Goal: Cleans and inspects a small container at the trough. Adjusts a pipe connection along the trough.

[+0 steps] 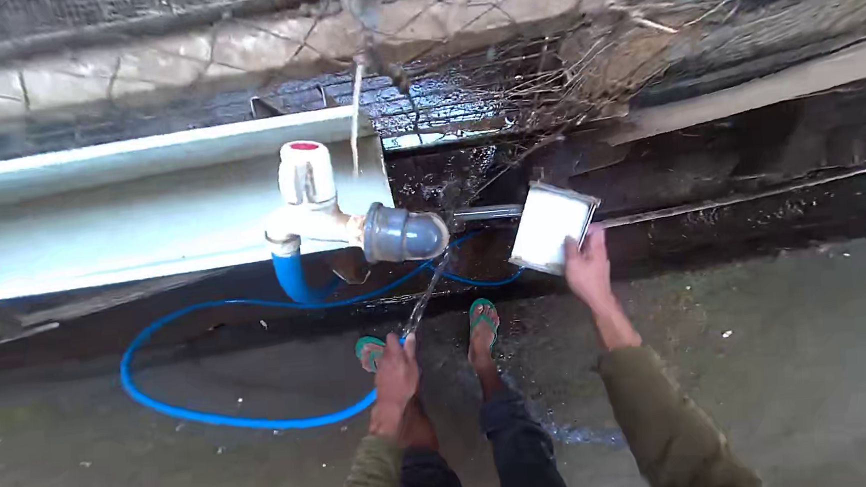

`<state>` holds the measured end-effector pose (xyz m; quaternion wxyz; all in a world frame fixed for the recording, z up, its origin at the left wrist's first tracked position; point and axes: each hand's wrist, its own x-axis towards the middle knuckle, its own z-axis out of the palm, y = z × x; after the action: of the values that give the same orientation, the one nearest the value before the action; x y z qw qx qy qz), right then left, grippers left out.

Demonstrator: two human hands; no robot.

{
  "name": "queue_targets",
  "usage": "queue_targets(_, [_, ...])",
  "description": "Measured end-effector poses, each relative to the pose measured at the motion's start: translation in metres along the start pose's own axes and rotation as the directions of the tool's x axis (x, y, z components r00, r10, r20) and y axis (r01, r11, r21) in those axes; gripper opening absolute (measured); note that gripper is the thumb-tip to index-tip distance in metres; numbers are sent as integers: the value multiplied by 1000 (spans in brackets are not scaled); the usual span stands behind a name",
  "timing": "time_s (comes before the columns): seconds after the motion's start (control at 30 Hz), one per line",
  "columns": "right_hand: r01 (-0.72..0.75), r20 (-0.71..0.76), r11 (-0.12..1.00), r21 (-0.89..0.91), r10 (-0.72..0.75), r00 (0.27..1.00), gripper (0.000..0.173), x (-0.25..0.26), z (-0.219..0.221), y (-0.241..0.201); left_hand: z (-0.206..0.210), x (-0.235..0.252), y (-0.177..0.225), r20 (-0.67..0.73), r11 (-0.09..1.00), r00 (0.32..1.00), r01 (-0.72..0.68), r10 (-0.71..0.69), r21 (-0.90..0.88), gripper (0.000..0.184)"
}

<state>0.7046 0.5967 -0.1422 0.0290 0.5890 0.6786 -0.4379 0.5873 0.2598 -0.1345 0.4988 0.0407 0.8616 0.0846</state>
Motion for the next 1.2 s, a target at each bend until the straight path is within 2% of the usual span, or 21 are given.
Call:
queue_targets(0.1, [-131, 214, 975, 179, 91, 972, 46, -53, 62, 24, 16, 0, 28, 145, 999, 988, -38, 43, -34, 61])
queue_targets(0.2, [-396, 415, 835, 383, 228, 881, 53, -68, 132, 28, 23, 1, 52, 231, 996, 969, -82, 86, -28, 56])
queue_targets(0.27, [-523, 480, 721, 454, 296, 826, 60, -65, 162, 20, 24, 5, 65, 268, 996, 960, -87, 83, 3, 56])
queue_targets(0.33, [-556, 490, 651, 518, 307, 816, 63, -57, 183, 18, 26, 7, 73, 287, 996, 954, -94, 86, 12, 55])
queue_targets(0.4, [-529, 472, 657, 537, 286, 834, 63, -47, 195, 14, 24, 9, 79, 298, 994, 949, -106, 99, 5, 53])
queue_targets(0.57, [-467, 474, 815, 342, 280, 835, 62, -40, 193, -2, 20, 11, 86, 299, 994, 948, -109, 106, -8, 52])
queue_targets(0.67, [-370, 453, 833, 412, 165, 876, 43, -39, 196, 9, 14, 16, 83, 272, 998, 960, -64, 67, -20, 54])
queue_targets(0.73, [-277, 430, 884, 376, 99, 898, 41, -42, 194, 13, 11, 22, 77, 265, 999, 964, -25, 30, -24, 55])
queue_targets(0.87, [-61, 426, 988, 143, -6, 905, 36, -50, 190, 10, 4, 29, 69, 323, 1000, 946, -15, 21, -22, 56])
queue_targets(1.0, [152, 513, 979, -137, -61, 856, 41, -49, 190, 2, 6, 29, 64, 362, 995, 931, -13, 48, -100, 53])
queue_targets(1.07, [415, 590, 877, -243, -205, 781, 46, -45, 194, 7, 7, 30, 61, 364, 991, 930, -4, 54, -137, 53])
queue_targets(1.13, [686, 648, 657, -312, -380, 660, 57, -39, 200, 18, 7, 31, 58, 329, 983, 942, 0, 62, -184, 51])
queue_targets(1.2, [829, 685, 460, -319, -493, 537, 62, -34, 201, 24, 7, 33, 55, 262, 974, 963, 1, 60, -229, 51])
